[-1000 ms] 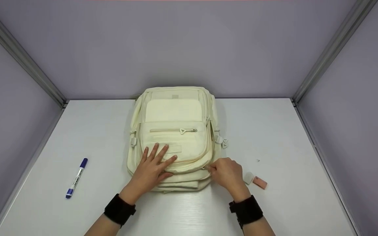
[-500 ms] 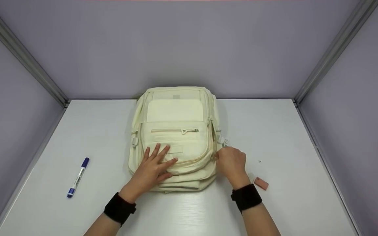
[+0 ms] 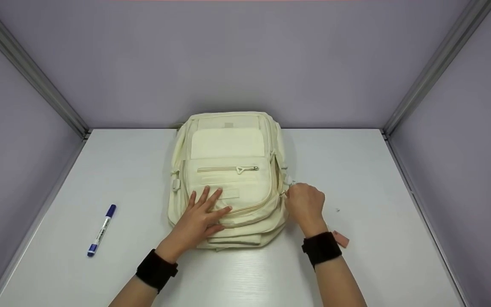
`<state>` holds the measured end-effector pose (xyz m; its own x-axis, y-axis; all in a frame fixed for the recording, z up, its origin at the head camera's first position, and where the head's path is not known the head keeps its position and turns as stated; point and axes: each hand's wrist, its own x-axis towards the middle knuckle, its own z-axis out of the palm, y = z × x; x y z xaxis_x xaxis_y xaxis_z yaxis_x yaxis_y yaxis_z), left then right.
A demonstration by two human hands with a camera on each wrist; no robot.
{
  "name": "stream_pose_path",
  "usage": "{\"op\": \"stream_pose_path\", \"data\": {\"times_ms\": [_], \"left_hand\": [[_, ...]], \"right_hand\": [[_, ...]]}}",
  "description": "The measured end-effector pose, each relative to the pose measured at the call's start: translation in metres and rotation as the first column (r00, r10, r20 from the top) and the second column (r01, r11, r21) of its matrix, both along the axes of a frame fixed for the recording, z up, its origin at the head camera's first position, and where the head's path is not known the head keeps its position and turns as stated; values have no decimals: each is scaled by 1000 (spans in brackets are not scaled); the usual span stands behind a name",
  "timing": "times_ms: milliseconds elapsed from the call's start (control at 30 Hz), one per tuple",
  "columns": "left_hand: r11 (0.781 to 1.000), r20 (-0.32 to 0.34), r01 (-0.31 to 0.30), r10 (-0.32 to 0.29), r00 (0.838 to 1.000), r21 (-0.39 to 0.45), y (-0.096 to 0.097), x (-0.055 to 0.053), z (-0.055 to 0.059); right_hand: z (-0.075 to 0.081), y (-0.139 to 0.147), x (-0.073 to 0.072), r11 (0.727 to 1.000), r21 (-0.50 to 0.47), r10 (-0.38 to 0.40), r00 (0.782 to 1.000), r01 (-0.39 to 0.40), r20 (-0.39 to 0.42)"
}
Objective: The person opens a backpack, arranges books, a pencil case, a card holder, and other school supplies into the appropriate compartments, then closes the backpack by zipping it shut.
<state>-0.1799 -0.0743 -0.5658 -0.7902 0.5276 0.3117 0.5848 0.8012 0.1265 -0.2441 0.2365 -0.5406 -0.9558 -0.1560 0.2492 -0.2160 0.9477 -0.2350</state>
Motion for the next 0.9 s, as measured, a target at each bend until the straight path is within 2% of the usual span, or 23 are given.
{"op": "stream_pose_path", "data": {"times_ms": [333,567,667,767,833,900], "left_hand": [[1000,49,4,-4,999,-3,3,-2,2],[1000,72,-1,1,997,-5,6,-2,4],[999,39,-20,21,999,-30,9,-1,5],[998,-31,-47,47,998,-29,14,-2,8],[997,-74,-78,76,994,-21,18,-5,10],[993,-82,-119,118,990,-9,21,-9,13]], "right_hand": [[7,-6,-26,1000,13,-4,1000,4,8],[6,-3,-27,1000,-5,5,1000,-5,-9],[3,0,-24,999,-44,16,1000,-15,27],[-1,3,-21,994,-108,41,996,-33,75],[-4,3,-22,984,-167,79,991,-60,111],[-7,2,-23,969,-231,129,981,-93,148]]}}
